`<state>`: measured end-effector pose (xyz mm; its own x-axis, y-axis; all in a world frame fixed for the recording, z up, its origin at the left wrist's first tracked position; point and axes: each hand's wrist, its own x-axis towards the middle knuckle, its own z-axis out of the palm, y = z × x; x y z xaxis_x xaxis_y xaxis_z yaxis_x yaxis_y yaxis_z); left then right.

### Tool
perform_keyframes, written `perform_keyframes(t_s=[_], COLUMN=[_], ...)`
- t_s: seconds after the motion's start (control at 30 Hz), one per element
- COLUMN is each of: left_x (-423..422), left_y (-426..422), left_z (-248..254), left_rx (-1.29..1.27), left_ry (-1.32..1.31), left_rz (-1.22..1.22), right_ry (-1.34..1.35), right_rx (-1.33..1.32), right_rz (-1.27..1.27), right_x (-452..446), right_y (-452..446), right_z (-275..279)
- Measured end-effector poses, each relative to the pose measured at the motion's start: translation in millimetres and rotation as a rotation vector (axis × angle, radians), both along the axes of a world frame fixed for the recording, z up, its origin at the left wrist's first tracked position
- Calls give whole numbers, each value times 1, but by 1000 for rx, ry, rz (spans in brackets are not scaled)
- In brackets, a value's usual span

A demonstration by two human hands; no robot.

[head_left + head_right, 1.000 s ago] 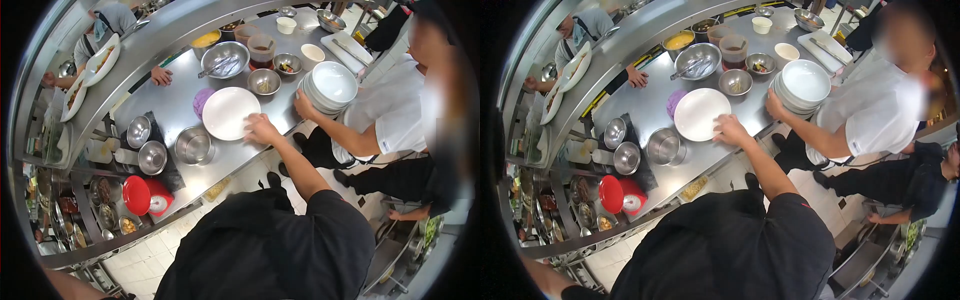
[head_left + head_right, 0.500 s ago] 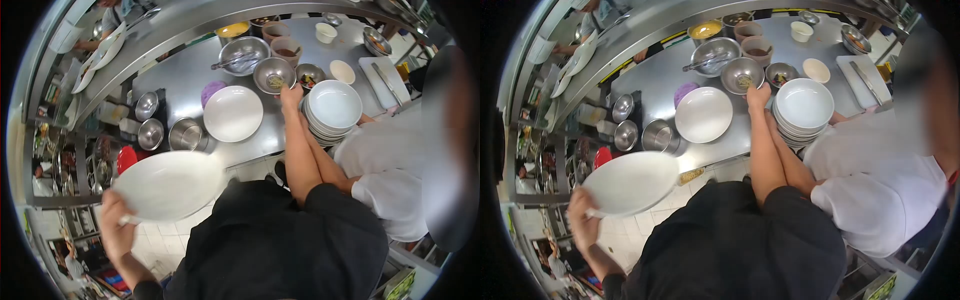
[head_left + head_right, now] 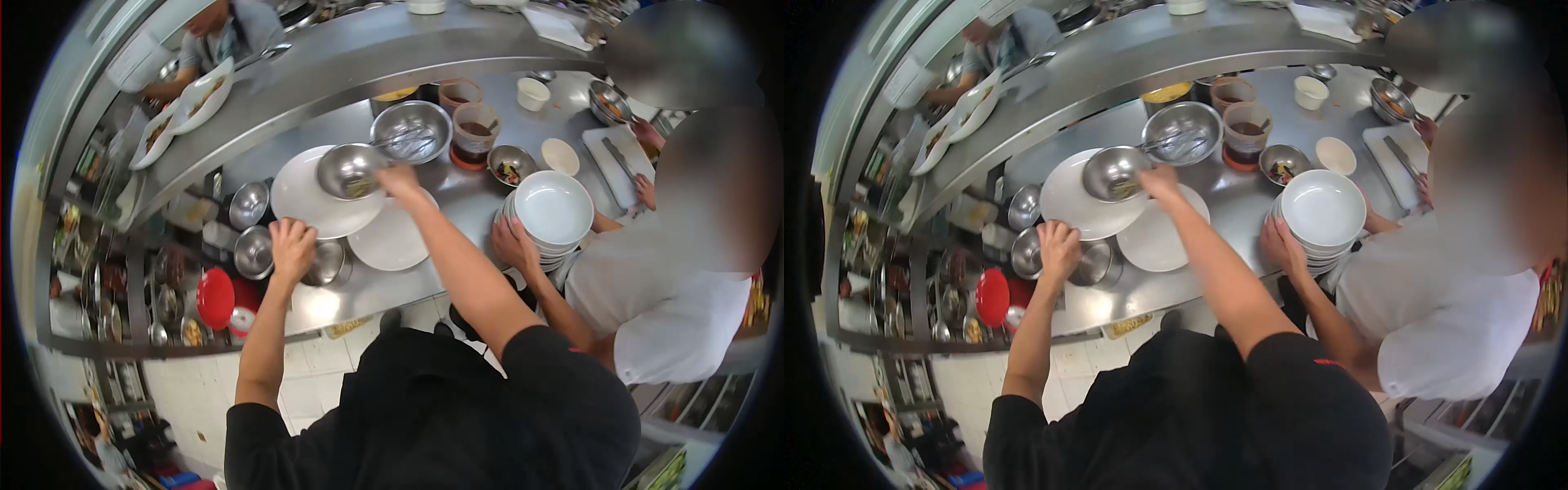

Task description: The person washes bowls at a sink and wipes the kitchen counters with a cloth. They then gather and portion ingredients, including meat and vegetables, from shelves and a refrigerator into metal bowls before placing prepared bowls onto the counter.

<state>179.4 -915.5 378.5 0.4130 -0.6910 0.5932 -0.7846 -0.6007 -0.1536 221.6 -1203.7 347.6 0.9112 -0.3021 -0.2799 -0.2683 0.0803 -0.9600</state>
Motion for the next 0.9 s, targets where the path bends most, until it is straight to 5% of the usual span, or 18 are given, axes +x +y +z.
perform_keyframes(t_s=[0.07,0.23,0.5,0.57,0.6,0.67,0.73,0.8,0.87,0.9], left_x=[49,136,161,163,161,161,157,157,147,136], left_y=[22,57,80,83,83,86,88,89,86,77], left_z=[-19,-54,-98,-107,-110,-118,-122,-120,-106,-96], left_rx=[41,223,445,452,459,488,519,560,518,285], left_ry=[-17,-27,239,274,307,321,335,445,492,647], left_rz=[24,-14,28,-6,-22,-39,-52,-35,-51,-39], right_ry=[-92,92,68,56,-58,34,311,556,602,612], right_rx=[233,-537,-520,-737,-738,-741,-1179,-1593,-1680,-1632], right_rz=[-64,-182,144,37,-311,-543,-702,-852,-760,-599], right_x=[52,141,140,82,101,19,-23,-33,-35,-32], right_y=[30,88,99,68,48,-18,-73,-134,-163,-169], right_z=[-55,-138,-127,-61,-134,-66,-49,-90,-108,-106])
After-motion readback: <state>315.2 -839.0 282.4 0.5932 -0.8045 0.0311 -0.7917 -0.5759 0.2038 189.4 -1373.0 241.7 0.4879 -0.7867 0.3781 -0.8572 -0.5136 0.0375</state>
